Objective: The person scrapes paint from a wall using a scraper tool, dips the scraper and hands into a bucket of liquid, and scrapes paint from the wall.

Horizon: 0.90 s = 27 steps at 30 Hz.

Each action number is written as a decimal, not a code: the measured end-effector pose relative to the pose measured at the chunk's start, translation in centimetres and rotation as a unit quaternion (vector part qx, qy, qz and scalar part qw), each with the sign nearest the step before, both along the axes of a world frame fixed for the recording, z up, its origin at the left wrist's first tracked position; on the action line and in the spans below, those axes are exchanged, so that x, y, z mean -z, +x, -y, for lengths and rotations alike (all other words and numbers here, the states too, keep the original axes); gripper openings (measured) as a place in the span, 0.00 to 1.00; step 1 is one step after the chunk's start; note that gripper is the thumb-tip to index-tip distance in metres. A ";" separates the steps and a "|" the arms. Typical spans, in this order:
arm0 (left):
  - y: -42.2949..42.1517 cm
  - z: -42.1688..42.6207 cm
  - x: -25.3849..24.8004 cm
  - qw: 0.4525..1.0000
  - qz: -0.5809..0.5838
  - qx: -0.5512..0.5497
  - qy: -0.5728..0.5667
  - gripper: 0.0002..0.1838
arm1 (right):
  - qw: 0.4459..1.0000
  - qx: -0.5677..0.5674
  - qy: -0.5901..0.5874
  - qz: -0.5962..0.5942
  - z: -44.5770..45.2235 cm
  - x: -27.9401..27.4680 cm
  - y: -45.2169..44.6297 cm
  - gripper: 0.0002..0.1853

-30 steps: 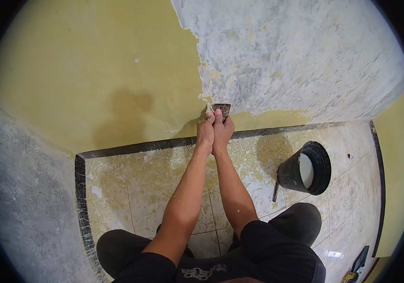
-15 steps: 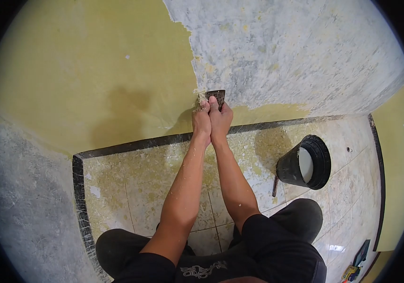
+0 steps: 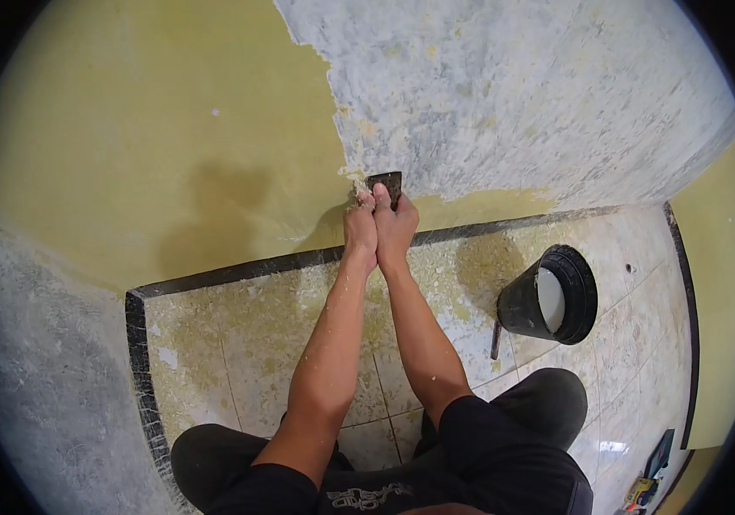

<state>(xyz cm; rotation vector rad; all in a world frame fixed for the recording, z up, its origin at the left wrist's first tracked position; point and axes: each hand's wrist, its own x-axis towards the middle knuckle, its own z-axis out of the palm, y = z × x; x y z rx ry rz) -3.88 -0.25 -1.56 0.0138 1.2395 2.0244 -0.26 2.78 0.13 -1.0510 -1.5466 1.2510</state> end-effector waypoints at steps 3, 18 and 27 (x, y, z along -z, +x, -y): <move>-0.4 0.0 0.7 1.000 -0.002 -0.008 0.028 0.18 | 0.996 -0.006 0.000 -0.084 -0.2 2.1 -0.7 0.20; 0.6 0.7 -2.6 0.999 0.032 0.040 0.002 0.20 | 1.000 0.015 0.016 -0.007 0.1 0.4 0.2 0.18; 0.8 -0.6 0.1 0.998 -0.042 0.014 -0.050 0.21 | 1.000 0.026 -0.016 -0.007 -0.6 1.2 0.8 0.18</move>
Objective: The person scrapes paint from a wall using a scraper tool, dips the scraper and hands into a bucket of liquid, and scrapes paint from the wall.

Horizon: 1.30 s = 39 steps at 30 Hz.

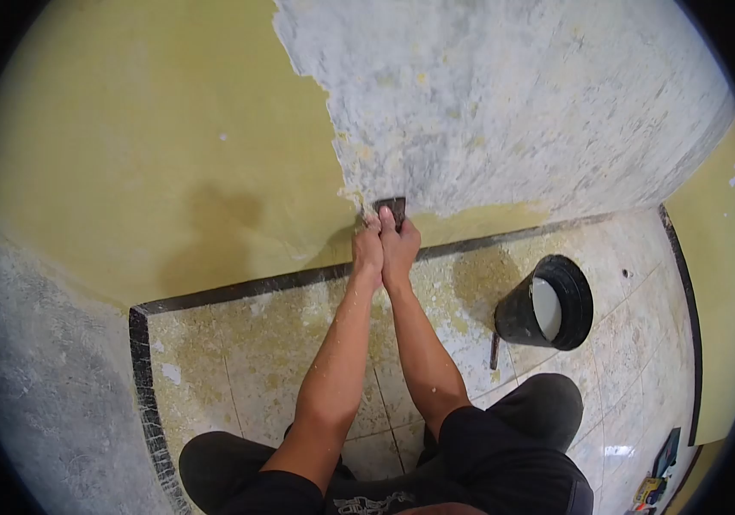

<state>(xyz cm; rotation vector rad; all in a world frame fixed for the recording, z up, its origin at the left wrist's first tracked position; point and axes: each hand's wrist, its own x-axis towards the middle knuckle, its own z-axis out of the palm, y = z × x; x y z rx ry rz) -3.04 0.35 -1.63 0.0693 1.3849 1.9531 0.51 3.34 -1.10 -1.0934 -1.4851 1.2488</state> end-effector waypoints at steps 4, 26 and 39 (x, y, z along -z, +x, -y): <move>-0.3 0.4 -0.9 0.998 0.040 0.003 0.056 0.18 | 0.999 -0.004 0.044 -0.019 0.0 -1.0 -0.6 0.17; 0.0 0.6 -0.6 0.999 0.036 0.014 -0.006 0.23 | 1.000 -0.008 0.006 -0.016 0.2 0.4 -0.2 0.19; -0.8 0.8 -0.9 1.000 0.001 0.027 -0.013 0.24 | 0.998 -0.007 0.002 -0.063 1.2 -1.2 -0.5 0.16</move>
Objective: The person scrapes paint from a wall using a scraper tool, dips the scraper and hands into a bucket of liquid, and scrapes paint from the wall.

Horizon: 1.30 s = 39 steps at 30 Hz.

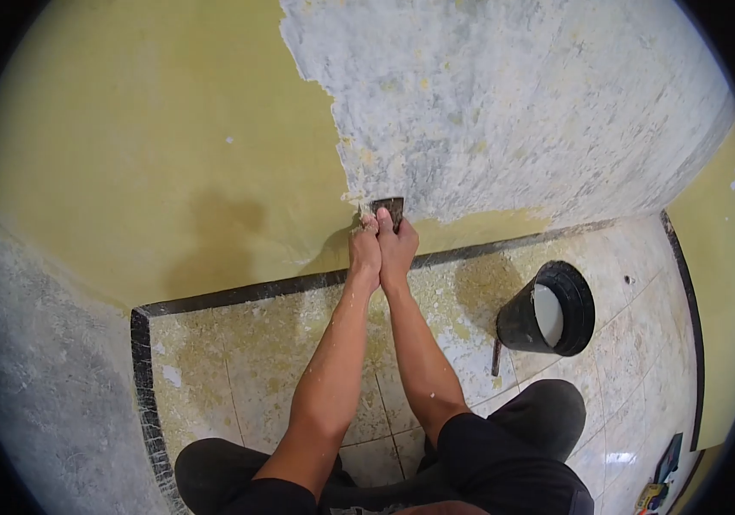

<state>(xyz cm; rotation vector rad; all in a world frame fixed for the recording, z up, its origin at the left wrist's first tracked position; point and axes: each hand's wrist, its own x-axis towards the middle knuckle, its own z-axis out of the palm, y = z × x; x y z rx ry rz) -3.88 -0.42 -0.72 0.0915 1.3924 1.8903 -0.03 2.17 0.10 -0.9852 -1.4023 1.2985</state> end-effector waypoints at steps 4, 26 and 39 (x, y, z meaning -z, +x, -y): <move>0.1 -0.2 -0.3 1.000 -0.008 -0.003 0.020 0.24 | 1.000 -0.009 0.020 0.005 -0.6 0.6 -0.5 0.17; 0.1 1.1 -1.3 0.996 -0.055 -0.052 -0.042 0.23 | 0.999 -0.027 0.003 -0.037 0.6 0.6 -0.8 0.19; -0.1 2.3 -2.1 0.991 -0.084 -0.067 -0.074 0.21 | 0.999 -0.032 -0.008 -0.006 1.2 0.8 -1.5 0.17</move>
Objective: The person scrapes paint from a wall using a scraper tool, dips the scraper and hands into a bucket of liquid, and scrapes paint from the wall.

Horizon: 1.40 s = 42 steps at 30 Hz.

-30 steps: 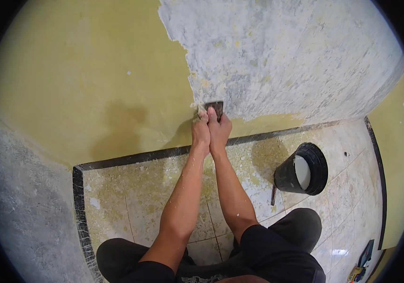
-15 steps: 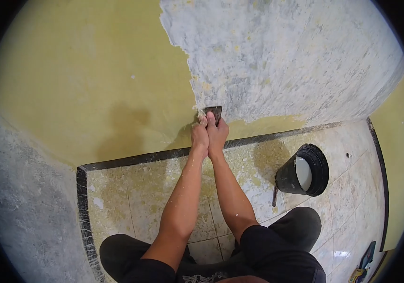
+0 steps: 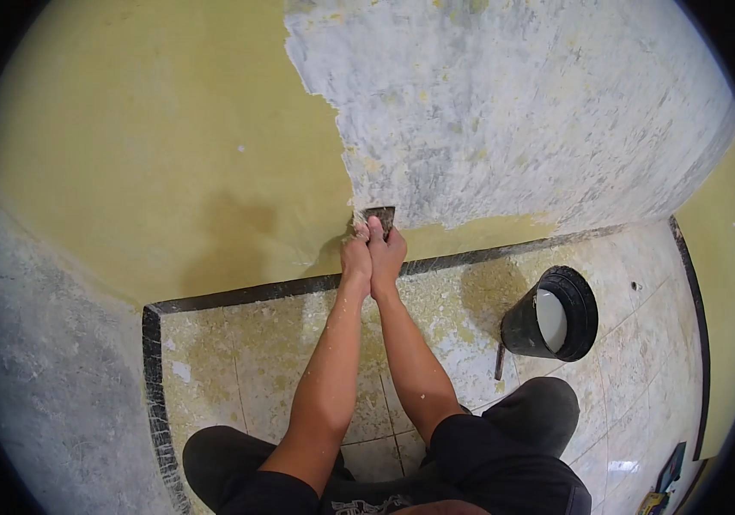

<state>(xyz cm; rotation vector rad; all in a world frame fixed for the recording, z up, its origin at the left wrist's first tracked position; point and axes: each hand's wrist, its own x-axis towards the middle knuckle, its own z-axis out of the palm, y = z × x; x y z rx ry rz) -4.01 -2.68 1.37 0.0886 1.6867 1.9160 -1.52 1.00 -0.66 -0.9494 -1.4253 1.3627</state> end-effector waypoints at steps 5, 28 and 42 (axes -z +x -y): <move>0.3 0.2 -1.9 0.999 0.048 0.002 0.019 0.22 | 1.000 -0.013 -0.016 0.004 -0.1 -1.4 0.0 0.18; -1.8 -1.7 -7.0 0.990 -0.092 0.028 0.106 0.22 | 0.997 -0.014 0.078 -0.024 -1.6 -9.1 -0.1 0.20; -0.8 -1.8 -7.3 0.997 -0.036 0.023 0.068 0.22 | 0.998 0.001 0.051 -0.041 -1.8 -8.3 -0.2 0.18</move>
